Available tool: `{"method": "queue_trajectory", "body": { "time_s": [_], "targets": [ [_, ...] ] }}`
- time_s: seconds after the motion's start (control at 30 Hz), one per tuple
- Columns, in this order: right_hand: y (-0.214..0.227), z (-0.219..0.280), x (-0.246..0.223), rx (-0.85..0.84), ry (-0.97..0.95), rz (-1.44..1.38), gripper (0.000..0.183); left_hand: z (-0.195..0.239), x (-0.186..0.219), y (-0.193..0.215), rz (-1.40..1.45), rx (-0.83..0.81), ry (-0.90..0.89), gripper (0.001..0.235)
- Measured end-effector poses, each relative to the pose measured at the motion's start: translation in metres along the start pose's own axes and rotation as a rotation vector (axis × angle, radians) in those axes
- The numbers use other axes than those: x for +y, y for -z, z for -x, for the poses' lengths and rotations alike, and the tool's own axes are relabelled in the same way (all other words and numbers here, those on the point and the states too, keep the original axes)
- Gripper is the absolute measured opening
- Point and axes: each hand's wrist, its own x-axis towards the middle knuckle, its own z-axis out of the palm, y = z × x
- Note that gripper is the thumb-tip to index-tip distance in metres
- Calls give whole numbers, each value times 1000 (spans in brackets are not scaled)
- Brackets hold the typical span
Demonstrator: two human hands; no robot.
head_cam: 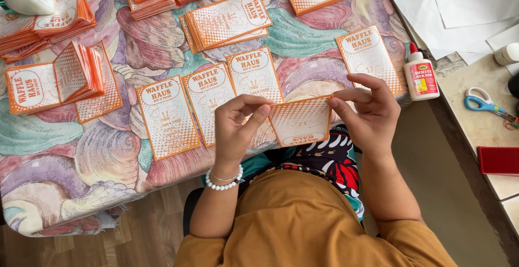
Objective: Applying glue to paper templates and folding them to assemble bags.
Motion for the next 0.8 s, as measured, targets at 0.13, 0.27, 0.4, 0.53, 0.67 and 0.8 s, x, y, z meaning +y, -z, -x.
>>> {"method": "queue_trajectory", "body": {
  "time_s": [0.13, 0.27, 0.4, 0.53, 0.67, 0.8],
  "targets": [
    [-9, -12, -24, -189, 175, 206, 59, -1, 38, -1, -452, -198, -302, 51],
    [-28, -16, -39, -330, 329, 347, 62, 4, 32, -22, -836, -319, -329, 28],
    [-10, -20, -41, -277, 302, 439, 69, 7, 1, -18, -680, -79, -228, 4],
    [11, -15, -27, -206, 120, 251, 78, 15, -12, -11, -252, 92, -11, 19],
    [5, 1, -2, 102, -94, 105, 68, 17, -17, -11, 15, 163, 39, 26],
    [6, 1, -4, 124, -67, 153, 64, 18, -16, -5, 90, 152, 44, 18]
  ]
}}
